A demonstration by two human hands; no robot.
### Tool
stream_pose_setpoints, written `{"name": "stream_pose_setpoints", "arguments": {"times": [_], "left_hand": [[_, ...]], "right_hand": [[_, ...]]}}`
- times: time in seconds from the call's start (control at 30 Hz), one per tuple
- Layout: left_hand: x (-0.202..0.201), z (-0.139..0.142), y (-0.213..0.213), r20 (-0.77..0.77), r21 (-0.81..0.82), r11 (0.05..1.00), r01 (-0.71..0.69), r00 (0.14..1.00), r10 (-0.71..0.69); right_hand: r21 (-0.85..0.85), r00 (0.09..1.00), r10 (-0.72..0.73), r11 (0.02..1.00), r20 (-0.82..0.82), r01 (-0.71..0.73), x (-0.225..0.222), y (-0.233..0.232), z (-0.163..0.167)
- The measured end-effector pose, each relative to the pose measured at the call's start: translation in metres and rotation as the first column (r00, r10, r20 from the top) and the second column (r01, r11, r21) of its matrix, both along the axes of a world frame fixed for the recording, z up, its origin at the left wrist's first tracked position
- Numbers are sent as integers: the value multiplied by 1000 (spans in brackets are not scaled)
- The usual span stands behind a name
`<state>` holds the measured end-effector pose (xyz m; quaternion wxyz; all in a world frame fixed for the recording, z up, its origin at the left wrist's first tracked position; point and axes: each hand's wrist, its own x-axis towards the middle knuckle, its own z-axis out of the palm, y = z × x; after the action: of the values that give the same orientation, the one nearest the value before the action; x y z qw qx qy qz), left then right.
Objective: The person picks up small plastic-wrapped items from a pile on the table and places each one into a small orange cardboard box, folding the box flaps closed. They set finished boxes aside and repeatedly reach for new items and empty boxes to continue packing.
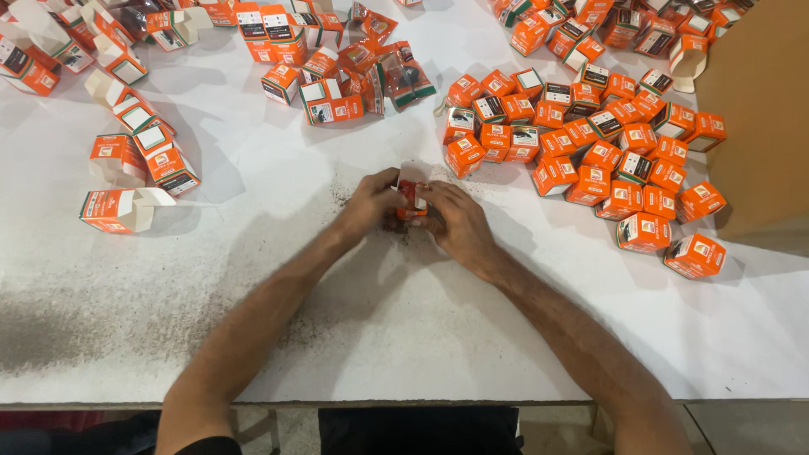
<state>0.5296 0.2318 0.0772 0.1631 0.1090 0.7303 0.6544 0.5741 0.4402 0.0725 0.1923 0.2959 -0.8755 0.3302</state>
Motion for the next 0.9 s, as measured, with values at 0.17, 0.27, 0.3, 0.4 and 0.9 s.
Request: {"name": "stream_pose_setpoints", "arguments": {"times": [0.17,0.27,0.3,0.4,0.9], "left_hand": [[-11,-1,-12,217,261,965,-18,975,-40],[-17,-6,-2,175,122,991,53,982,-74],[-16,-8,2,89,30,999,35,995,-37],[-6,-10,8,-241,-82,996,-21,971,0],[14,-3,-10,-620,-174,981,82,765,-174]], "right_hand": [[-1,999,4,1000,51,-4,-3,2,0],[-9,998,-2,1000,62,2,-5,2,-1],[-17,998,-13,1000,69,15,-4,2,-2],[-32,993,-32,999,113,35,-4,2,-2],[-101,934,-65,989,351,107,-10,4,-12]]}}
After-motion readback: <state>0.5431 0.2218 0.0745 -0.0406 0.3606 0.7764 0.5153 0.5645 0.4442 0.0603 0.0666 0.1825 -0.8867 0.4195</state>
